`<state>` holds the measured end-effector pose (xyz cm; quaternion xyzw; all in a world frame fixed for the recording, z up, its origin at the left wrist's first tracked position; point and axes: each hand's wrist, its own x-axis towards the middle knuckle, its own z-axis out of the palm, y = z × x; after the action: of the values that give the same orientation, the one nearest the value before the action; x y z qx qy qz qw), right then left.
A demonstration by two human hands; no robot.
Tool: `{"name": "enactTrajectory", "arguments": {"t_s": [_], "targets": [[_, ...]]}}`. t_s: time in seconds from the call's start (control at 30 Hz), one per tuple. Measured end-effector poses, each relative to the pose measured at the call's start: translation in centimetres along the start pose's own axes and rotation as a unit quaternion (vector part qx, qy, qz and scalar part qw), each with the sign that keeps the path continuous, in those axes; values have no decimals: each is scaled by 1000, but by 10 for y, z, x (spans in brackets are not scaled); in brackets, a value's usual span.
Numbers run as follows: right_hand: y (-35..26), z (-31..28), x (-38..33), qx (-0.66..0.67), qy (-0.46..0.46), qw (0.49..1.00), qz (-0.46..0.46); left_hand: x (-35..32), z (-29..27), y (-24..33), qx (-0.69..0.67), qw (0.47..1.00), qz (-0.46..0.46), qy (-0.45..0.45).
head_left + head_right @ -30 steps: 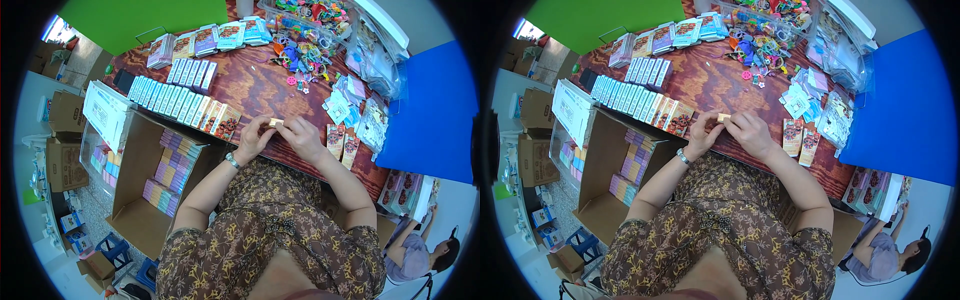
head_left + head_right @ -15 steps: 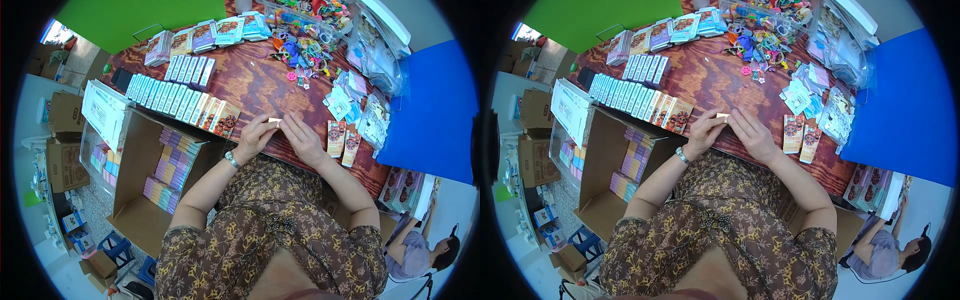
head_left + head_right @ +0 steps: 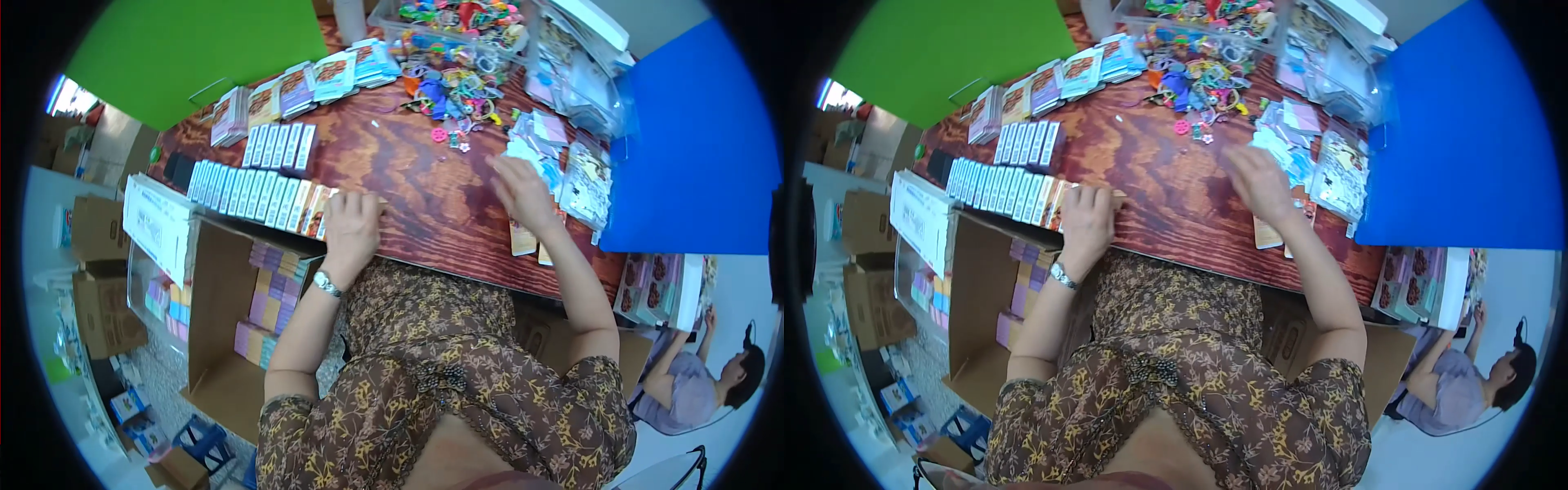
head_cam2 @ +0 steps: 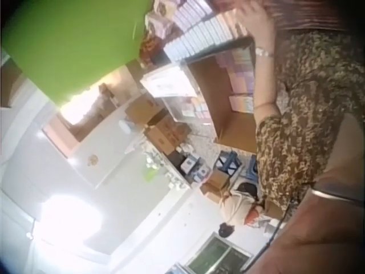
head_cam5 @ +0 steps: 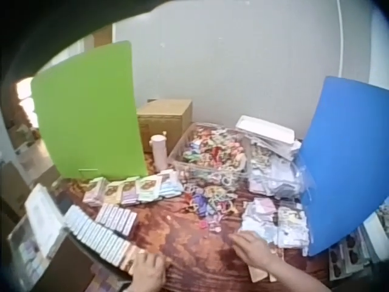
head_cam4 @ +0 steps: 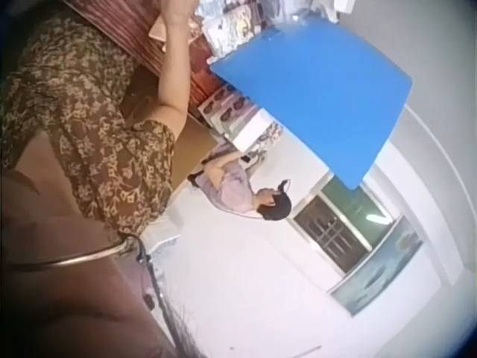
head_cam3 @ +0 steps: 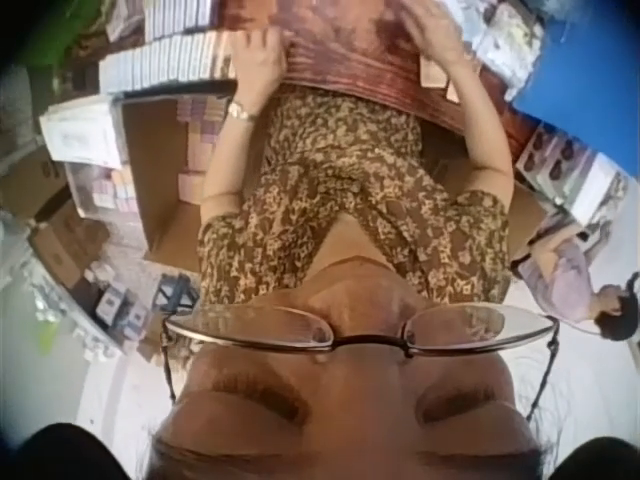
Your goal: Packaging and sorting small toy items into paper sleeves and boxes at a factory workbench.
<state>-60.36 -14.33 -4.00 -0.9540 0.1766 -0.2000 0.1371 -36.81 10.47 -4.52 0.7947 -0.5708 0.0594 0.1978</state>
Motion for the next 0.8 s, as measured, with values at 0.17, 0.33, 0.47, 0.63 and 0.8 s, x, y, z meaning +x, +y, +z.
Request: {"name": "enactTrajectory", "arguments": {"t_s": [0.17,0.33,0.47,0.63,0.8], "targets": [[68,-21,-7,-131,-77,964,217,3,22,-29,148,986,61,49],[62,-34,-13,-124,-171,963,165,3,31,-44,215,974,68,25],[36,-32,-31,-136,-223,954,150,5,29,-40,255,964,80,3],[24,-8,-40,-198,-278,928,151,8,20,-32,224,972,69,5],[9,-9,-23,-16,-152,979,137,12,-3,-1,154,986,67,-7]]}}
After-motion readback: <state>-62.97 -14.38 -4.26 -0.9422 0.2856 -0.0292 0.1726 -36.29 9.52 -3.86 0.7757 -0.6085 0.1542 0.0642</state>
